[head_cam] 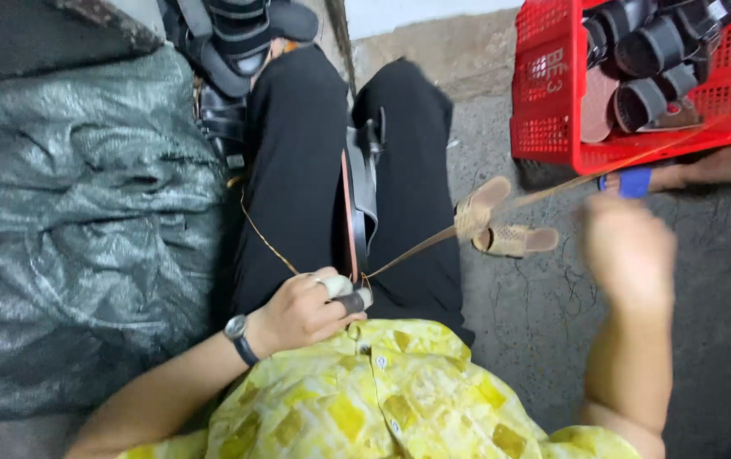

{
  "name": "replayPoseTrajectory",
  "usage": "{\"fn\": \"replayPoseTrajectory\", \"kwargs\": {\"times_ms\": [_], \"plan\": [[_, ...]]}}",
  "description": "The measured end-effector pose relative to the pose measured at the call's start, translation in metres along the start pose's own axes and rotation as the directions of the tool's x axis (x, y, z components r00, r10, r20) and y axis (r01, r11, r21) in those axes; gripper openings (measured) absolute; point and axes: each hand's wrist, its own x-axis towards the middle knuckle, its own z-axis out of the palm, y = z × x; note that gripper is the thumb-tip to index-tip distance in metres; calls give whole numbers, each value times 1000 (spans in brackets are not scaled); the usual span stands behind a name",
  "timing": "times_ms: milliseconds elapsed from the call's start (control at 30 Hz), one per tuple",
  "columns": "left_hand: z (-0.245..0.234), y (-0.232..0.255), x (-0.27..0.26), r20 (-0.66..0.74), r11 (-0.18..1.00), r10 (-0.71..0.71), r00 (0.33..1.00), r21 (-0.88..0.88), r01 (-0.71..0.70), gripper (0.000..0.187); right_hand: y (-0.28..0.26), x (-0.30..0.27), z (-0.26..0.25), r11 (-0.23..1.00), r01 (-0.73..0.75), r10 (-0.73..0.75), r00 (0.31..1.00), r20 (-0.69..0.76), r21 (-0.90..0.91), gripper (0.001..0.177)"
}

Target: The person is manually sewing the upper part of a black sandal to its brown sole using a needle and thick thread.

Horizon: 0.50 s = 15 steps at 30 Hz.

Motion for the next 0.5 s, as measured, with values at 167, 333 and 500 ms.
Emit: {"fn": "replayPoseTrajectory", "kwargs": {"times_ms": [167,333,500], "plan": [[11,-4,-10,-81,771,-265,961,581,262,39,-113,-31,21,629,315,-404,913,-47,711,35],[-2,-4,9,111,702,-603,790,-396,592,27,-126,-37,71,561,699,-569,715,-406,444,20],[-42,-20,79,109,370,-723,682,-773,516,35,-142,-20,56,525,700,-505,714,-485,484,32]]}}
